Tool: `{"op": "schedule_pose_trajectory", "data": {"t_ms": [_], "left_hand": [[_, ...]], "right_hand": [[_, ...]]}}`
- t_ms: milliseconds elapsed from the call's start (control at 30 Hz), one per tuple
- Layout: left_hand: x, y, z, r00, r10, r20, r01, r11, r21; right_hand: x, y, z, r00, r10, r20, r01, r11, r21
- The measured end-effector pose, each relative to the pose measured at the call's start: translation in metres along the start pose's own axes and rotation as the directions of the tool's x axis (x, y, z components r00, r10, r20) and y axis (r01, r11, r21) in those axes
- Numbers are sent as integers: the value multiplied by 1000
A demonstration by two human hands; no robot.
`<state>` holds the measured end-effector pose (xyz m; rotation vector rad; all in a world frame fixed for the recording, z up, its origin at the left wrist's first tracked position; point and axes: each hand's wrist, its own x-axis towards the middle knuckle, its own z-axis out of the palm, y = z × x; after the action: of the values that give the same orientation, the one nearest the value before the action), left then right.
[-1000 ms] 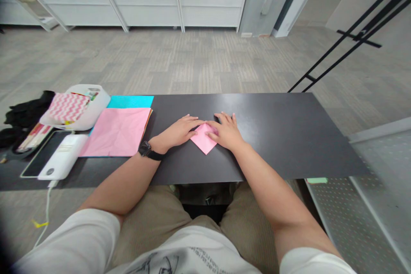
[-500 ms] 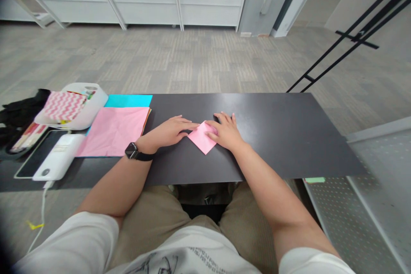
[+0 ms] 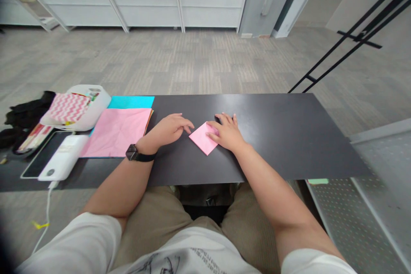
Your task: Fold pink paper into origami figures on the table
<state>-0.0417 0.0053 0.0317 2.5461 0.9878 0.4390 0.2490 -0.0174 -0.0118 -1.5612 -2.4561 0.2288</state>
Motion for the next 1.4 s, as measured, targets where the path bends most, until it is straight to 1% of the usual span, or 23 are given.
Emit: {"op": "schedule_pose_trajectory", "data": {"t_ms": [67,100,133,200,267,333,433,500,700,900,1000,1167,1267,1400], "left_hand": [[4,5,9,989,1,-145,-4,1000,-14],[7,7,15,984,6,-180,-10,1000,-21],[10,9,21,982,13,-191,-19,999,-28],[15,10,33,988,36,-150,-40,999,-26],[19,10,43,997,39,-62,-40,999,-13],[20,9,47,999,19,27,-19,1000,12],[20,9,47,995,-27,97,23,999,47],[19,10,45,993,-46,108,39,997,63],[18,13,44,989,-56,137,42,994,102],[18,15,43,984,-81,158,65,992,106],[19,16,41,981,-101,167,87,992,92],[20,17,40,977,-127,173,117,991,64],[20,16,41,977,-126,174,117,991,61],[19,12,45,982,-101,162,92,994,58]], "right_hand": [[0,0,0,1000,-8,-4,8,1000,1],[0,0,0,1000,-12,-7,12,1000,-1],[0,1,1,1000,-15,-11,15,1000,-4],[0,1,2,1000,-16,-15,16,1000,-16],[0,2,3,1000,-14,-19,13,1000,-27],[0,3,5,1000,-13,-24,12,999,-35],[0,3,7,999,-21,-40,19,999,-36],[0,4,7,998,-31,-55,29,999,-33],[1,4,7,993,-60,-97,57,998,-26],[-1,4,3,984,-101,-147,98,995,-30],[-5,12,-1,980,-120,-162,119,993,-16],[-11,34,-6,977,-163,-139,177,979,96],[-14,45,-11,969,-207,-134,224,966,129],[-19,54,-22,963,-241,-123,259,953,157]]}}
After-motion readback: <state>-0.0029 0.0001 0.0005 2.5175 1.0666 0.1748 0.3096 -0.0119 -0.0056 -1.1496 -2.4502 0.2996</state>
